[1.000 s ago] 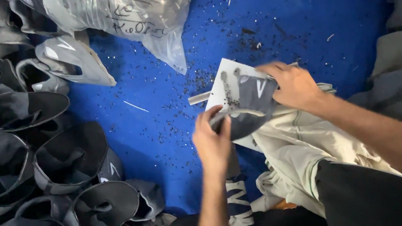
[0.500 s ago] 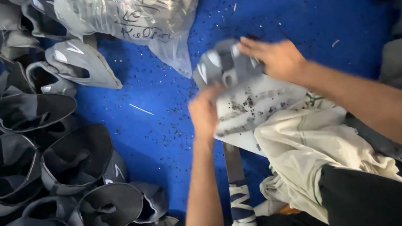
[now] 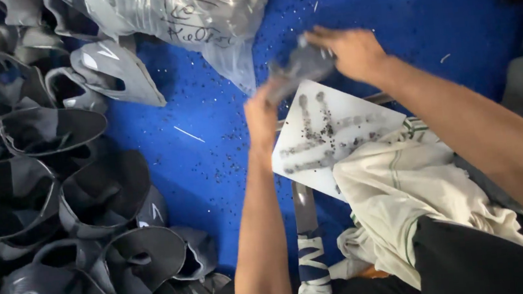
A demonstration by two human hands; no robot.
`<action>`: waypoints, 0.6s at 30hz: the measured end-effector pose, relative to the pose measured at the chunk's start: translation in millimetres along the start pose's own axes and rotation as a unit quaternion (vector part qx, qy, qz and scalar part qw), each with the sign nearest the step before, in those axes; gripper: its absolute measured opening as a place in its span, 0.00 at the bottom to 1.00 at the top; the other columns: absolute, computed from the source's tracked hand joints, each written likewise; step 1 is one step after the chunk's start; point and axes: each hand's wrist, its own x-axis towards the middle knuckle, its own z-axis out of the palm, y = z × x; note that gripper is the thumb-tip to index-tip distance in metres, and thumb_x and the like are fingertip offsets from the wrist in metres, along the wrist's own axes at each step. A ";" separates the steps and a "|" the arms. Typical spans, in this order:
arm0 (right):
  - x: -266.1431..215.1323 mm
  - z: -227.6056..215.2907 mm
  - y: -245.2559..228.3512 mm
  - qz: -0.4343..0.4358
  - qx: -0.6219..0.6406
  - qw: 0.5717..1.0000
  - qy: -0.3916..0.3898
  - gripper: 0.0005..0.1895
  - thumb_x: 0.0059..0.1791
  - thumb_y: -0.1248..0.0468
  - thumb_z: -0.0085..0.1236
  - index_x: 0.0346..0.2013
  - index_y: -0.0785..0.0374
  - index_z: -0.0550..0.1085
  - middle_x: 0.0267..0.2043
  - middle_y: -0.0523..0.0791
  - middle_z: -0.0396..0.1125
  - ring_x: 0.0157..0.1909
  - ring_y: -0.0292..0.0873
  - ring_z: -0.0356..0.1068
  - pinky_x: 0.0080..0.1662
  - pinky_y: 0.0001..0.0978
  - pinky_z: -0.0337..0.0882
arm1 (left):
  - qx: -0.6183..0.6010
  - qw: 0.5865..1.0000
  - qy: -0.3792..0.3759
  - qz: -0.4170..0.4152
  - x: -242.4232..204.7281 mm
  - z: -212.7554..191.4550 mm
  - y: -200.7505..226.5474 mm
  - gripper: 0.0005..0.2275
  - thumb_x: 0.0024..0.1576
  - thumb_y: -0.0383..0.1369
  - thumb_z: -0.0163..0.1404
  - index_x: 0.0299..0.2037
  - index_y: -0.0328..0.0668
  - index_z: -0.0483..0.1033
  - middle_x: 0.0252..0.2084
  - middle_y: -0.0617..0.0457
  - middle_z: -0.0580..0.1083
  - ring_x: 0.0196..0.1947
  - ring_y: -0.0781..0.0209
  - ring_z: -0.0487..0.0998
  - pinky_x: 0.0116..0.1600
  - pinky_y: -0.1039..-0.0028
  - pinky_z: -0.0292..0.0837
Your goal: Punching eyelet or stitching holes into shoe upper components using a manual punch and hammer.
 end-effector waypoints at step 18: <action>-71.3 -16.6 -41.6 0.041 -0.014 0.994 -0.097 0.37 0.44 0.70 0.57 0.68 0.45 0.68 0.76 0.41 0.55 0.42 0.47 0.76 0.37 0.41 0.76 | 0.184 0.979 -0.013 0.089 -58.5 22.8 -9.0 0.20 0.51 0.18 0.44 0.51 0.45 0.78 0.51 0.44 0.79 0.50 0.43 0.80 0.55 0.59 0.74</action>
